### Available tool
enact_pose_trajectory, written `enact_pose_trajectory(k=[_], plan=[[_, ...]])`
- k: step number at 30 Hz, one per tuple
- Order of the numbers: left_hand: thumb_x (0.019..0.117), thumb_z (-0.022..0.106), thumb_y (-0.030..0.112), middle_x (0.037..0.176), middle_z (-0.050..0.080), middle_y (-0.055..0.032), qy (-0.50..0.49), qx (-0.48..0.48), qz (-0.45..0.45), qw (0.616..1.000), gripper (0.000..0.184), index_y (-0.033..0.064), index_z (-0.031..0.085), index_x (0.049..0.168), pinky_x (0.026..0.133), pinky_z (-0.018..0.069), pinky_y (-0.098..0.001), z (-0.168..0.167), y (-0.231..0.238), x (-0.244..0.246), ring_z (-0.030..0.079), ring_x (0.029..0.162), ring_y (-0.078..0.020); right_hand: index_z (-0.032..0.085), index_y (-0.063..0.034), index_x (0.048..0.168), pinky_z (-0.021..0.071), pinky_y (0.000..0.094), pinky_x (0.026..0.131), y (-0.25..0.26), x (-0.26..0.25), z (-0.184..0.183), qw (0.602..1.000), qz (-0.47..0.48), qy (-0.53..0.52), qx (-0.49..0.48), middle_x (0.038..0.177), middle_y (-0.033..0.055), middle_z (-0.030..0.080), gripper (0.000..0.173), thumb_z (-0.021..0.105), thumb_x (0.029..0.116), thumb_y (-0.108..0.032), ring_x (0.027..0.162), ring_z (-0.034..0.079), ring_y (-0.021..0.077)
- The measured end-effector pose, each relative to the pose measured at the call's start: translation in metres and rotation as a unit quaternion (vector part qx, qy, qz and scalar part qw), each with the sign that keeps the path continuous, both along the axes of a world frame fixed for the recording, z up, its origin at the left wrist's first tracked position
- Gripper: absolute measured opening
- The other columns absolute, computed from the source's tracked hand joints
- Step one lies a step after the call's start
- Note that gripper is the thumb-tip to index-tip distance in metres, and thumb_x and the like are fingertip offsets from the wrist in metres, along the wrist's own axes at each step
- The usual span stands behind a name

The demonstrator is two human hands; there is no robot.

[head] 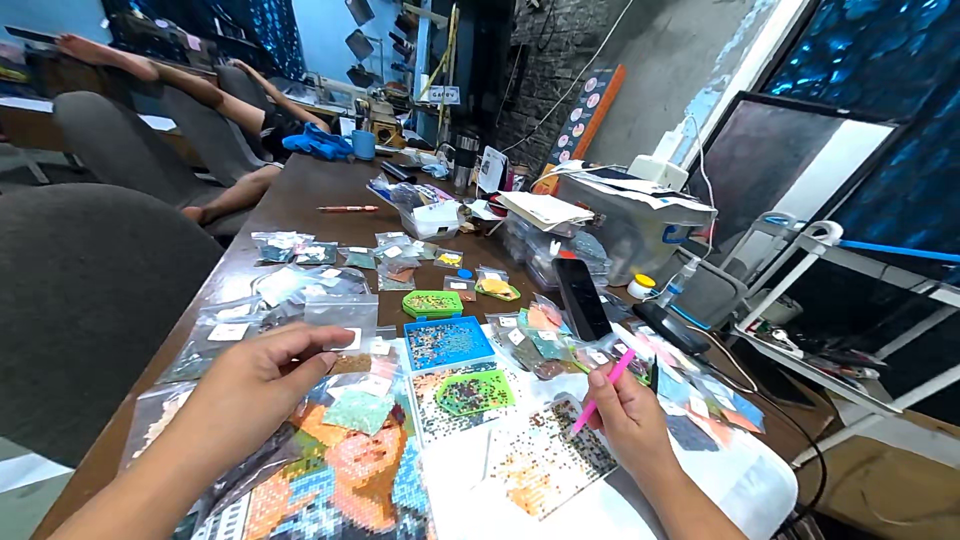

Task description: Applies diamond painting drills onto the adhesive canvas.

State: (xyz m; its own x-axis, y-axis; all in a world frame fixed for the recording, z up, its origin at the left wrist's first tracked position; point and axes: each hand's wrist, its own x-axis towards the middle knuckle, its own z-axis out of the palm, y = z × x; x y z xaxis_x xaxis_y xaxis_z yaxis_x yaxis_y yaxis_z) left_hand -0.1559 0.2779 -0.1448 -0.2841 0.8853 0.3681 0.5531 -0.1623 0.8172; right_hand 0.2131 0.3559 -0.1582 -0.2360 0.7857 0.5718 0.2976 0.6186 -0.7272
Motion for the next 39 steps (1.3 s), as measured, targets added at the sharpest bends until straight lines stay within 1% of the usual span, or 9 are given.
enact_pose_trajectory(k=[14, 18, 21, 24, 29, 33, 35, 38, 39], plan=[[0.0934, 0.062, 0.003, 0.099, 0.071, 0.0014, 0.015, 0.018, -0.009, 1.000, 0.022, 0.0093, 0.074, 0.111, 0.061, 0.0514, -0.0235, -0.004, 0.002, -0.003, 0.062, 0.071, -0.0045, 0.057, -0.0117, 0.086, 0.0447, 0.0096, 0.051, 0.003, 0.001, -0.005, 0.999, 0.028, -0.020, 0.038, 0.062, -0.0126, 0.055, 0.032, 0.048, 0.1077, -0.034, 0.053, 0.051, -0.0090], [0.0940, 0.061, 0.001, 0.099, 0.071, 0.0017, 0.008, 0.013, -0.007, 1.000, 0.023, 0.0090, 0.074, 0.111, 0.060, 0.0501, -0.0223, -0.003, 0.001, -0.002, 0.061, 0.070, -0.0038, 0.056, -0.0116, 0.085, 0.0427, 0.0096, 0.051, 0.004, 0.003, -0.007, 0.996, 0.045, -0.046, 0.057, 0.061, -0.0112, 0.052, 0.037, 0.046, 0.1084, -0.039, 0.053, 0.049, -0.0092], [0.0941, 0.061, 0.001, 0.099, 0.071, 0.0016, 0.003, 0.012, -0.004, 1.000, 0.023, 0.0087, 0.074, 0.111, 0.061, 0.0503, -0.0229, -0.003, 0.001, -0.004, 0.061, 0.070, -0.0042, 0.058, -0.0102, 0.084, 0.0432, 0.0095, 0.051, 0.004, 0.003, -0.007, 0.995, 0.053, -0.061, 0.058, 0.061, -0.0104, 0.051, 0.038, 0.047, 0.1083, -0.037, 0.053, 0.049, -0.0095], [0.0942, 0.062, 0.001, 0.102, 0.072, 0.0002, 0.018, 0.013, -0.006, 1.000, 0.023, 0.0080, 0.074, 0.113, 0.068, 0.0537, -0.0271, -0.005, 0.002, -0.006, 0.064, 0.077, -0.0061, 0.059, -0.0093, 0.085, 0.0451, 0.0104, 0.052, 0.003, 0.003, -0.006, 0.996, 0.044, -0.064, 0.041, 0.062, -0.0102, 0.054, 0.037, 0.047, 0.1078, -0.037, 0.054, 0.051, -0.0087], [0.0966, 0.061, -0.002, 0.100, 0.071, -0.0019, 0.000, -0.017, 0.011, 1.000, 0.024, 0.0076, 0.073, 0.115, 0.063, 0.0511, -0.0278, -0.002, 0.001, -0.009, 0.062, 0.073, -0.0077, 0.059, -0.0124, 0.086, 0.0464, 0.0116, 0.051, 0.000, 0.000, 0.000, 0.999, 0.023, -0.010, -0.034, 0.063, -0.0130, 0.058, 0.027, 0.049, 0.1062, -0.028, 0.053, 0.054, -0.0068], [0.0962, 0.063, -0.004, 0.102, 0.070, -0.0054, -0.012, -0.020, 0.014, 1.000, 0.022, 0.0043, 0.072, 0.115, 0.068, 0.0526, -0.0303, 0.003, 0.000, -0.007, 0.062, 0.077, -0.0100, 0.059, -0.0138, 0.088, 0.0479, 0.0128, 0.050, -0.004, -0.006, 0.007, 0.999, 0.028, 0.007, -0.046, 0.064, -0.0138, 0.059, 0.024, 0.049, 0.1059, -0.026, 0.053, 0.055, -0.0056], [0.0954, 0.064, -0.004, 0.103, 0.070, -0.0067, -0.017, -0.008, 0.005, 1.000, 0.021, 0.0026, 0.073, 0.113, 0.075, 0.0547, -0.0320, 0.002, 0.001, -0.009, 0.064, 0.082, -0.0115, 0.061, -0.0152, 0.092, 0.0492, 0.0145, 0.051, -0.007, -0.015, 0.012, 0.998, 0.047, 0.004, -0.035, 0.066, -0.0149, 0.060, 0.025, 0.050, 0.1064, -0.031, 0.054, 0.056, -0.0054], [0.0984, 0.061, 0.001, 0.112, 0.070, -0.0095, -0.013, -0.030, -0.013, 0.999, 0.022, 0.0023, 0.072, 0.117, 0.088, 0.0554, -0.0367, 0.004, 0.003, -0.011, 0.067, 0.095, -0.0161, 0.059, -0.0224, 0.091, 0.0484, 0.0132, 0.048, -0.016, -0.044, 0.023, 0.995, 0.096, -0.004, -0.029, 0.066, -0.0171, 0.060, 0.029, 0.049, 0.1063, -0.044, 0.053, 0.056, -0.0063], [0.0991, 0.060, 0.002, 0.113, 0.069, -0.0101, -0.018, -0.040, -0.018, 0.999, 0.023, 0.0024, 0.072, 0.119, 0.089, 0.0546, -0.0372, 0.005, 0.003, -0.010, 0.066, 0.097, -0.0169, 0.058, -0.0232, 0.090, 0.0479, 0.0126, 0.048, -0.021, -0.057, 0.028, 0.993, 0.117, -0.001, -0.034, 0.066, -0.0177, 0.060, 0.027, 0.049, 0.1067, -0.042, 0.054, 0.056, -0.0066]])
